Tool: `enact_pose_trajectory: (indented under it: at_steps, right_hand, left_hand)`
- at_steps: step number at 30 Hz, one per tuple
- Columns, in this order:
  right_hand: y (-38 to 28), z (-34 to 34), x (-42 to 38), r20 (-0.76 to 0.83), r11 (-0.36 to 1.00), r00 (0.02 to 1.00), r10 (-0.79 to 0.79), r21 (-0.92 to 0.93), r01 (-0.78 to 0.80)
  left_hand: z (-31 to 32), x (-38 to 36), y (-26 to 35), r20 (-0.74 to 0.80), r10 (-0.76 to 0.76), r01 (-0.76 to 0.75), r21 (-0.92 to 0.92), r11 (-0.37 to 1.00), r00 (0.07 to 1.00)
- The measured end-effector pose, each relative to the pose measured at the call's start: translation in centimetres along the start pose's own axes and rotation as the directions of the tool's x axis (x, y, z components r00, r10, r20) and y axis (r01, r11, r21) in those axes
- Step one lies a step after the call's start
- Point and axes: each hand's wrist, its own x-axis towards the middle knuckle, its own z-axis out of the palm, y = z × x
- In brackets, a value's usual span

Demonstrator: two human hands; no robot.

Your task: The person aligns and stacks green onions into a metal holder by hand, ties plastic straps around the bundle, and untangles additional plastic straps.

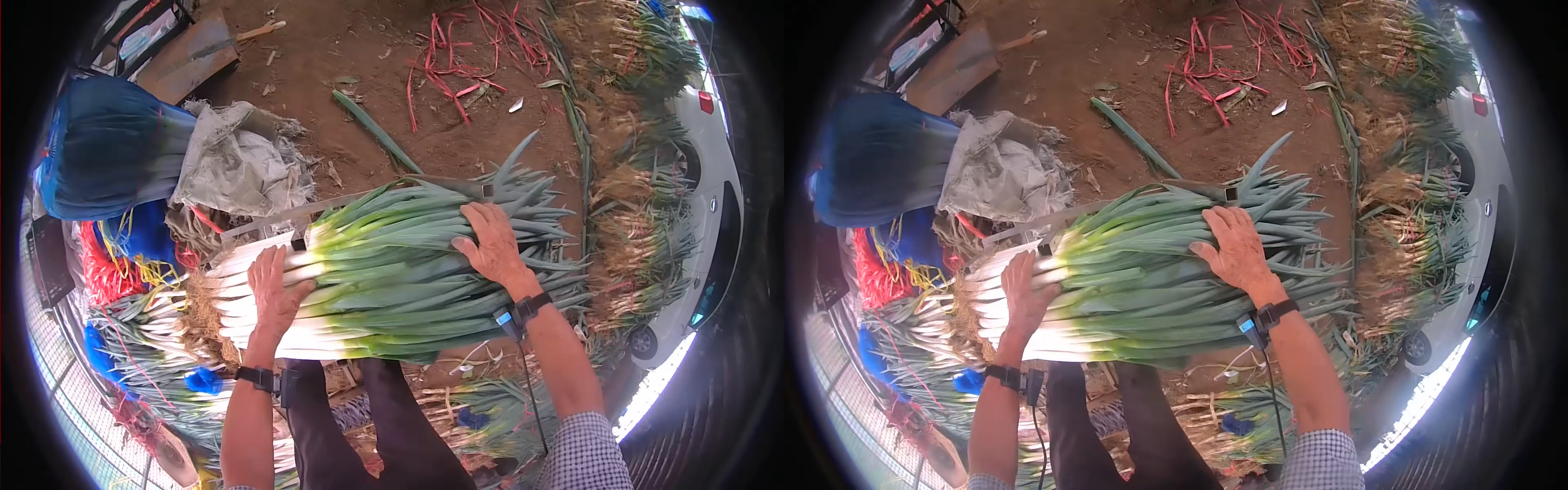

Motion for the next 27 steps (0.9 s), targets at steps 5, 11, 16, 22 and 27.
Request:
enact_pose_trajectory:
  at_steps: [5,11,16,22,27]
  right_hand:
    - [1.0,0.8,0.1,0.028,0.999,0.999,0.021,0.030,-0.021]
    - [2.6,2.9,1.3,0.092,0.991,0.994,0.066,0.111,-0.076]
    - [2.8,3.1,1.2,0.091,0.987,0.991,0.097,0.117,-0.107]
    - [0.9,0.6,1.7,0.103,0.992,0.990,0.097,0.072,-0.105]
    - [-0.6,-2.9,1.3,0.112,0.997,0.991,0.070,0.031,-0.074]
  left_hand:
    - [0.2,0.6,0.7,0.012,-0.024,0.024,0.032,0.999,1.000]
    - [0.4,0.9,1.2,0.005,-0.044,0.044,0.055,0.998,0.999]
    - [0.4,1.0,1.3,0.034,-0.076,0.074,0.053,0.996,0.997]
    - [-0.2,1.0,1.6,0.043,-0.139,0.140,-0.019,0.990,0.989]
    - [0.3,0.8,1.1,0.058,-0.170,0.171,-0.012,0.985,0.984]
